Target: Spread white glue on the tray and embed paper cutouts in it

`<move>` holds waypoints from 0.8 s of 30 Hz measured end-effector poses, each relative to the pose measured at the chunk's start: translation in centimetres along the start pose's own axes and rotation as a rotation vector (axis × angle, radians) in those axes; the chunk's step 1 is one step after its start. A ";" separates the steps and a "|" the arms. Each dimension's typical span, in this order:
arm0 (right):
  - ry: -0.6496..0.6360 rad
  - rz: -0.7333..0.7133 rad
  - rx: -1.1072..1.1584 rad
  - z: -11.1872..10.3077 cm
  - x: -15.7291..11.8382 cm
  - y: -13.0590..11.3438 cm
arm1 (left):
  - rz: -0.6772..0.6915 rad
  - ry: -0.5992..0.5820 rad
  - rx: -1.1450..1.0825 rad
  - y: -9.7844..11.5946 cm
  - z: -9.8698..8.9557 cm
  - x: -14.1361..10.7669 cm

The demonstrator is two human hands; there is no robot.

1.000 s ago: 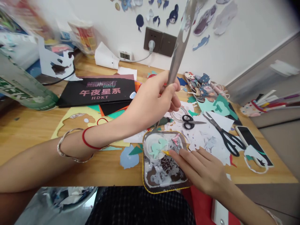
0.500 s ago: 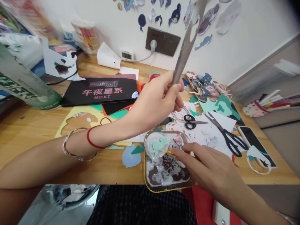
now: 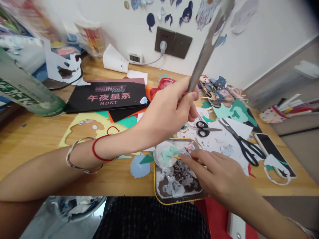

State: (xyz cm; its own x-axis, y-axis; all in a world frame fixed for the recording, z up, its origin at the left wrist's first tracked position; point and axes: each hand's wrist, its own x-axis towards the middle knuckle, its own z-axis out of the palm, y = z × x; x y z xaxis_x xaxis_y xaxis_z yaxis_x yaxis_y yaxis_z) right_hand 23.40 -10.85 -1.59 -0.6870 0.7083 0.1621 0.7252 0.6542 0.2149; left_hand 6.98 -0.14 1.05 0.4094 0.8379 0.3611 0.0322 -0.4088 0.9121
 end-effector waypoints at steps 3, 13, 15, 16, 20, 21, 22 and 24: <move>-0.004 -0.014 -0.045 -0.1 0.0 0.2 | 0.000 -0.013 0.005 0.3 -0.1 -0.2; 0.044 -0.002 -0.108 0.2 -0.2 0.4 | 0.037 -0.015 0.062 0.4 -0.1 -0.4; 0.048 0.036 -0.084 0.2 -0.4 0.5 | 0.041 -0.017 0.066 0.3 -0.1 -0.4; 0.057 0.070 -0.060 0.2 -0.5 0.6 | 0.039 -0.017 0.064 0.3 -0.1 -0.4; 0.041 0.301 0.095 0.1 -1.4 0.8 | 0.032 -0.003 0.056 0.4 -0.3 -0.3; 0.010 0.356 0.162 0.1 -1.6 0.9 | 0.038 0.004 0.056 0.5 -0.3 -0.2; -0.024 0.401 0.245 0.2 -1.8 1.0 | 0.043 0.010 0.055 0.5 -0.4 -0.2; -0.099 0.483 0.429 0.5 -2.0 1.2 | 0.044 0.017 0.053 0.5 -0.3 -0.2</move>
State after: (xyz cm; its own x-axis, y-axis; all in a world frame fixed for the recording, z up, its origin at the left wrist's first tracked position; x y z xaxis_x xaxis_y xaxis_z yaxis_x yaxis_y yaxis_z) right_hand 25.68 -11.34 -2.12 -0.2866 0.9567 0.0503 0.9193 0.2894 -0.2666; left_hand 6.62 -0.39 1.47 0.3959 0.8246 0.4041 0.0628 -0.4633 0.8840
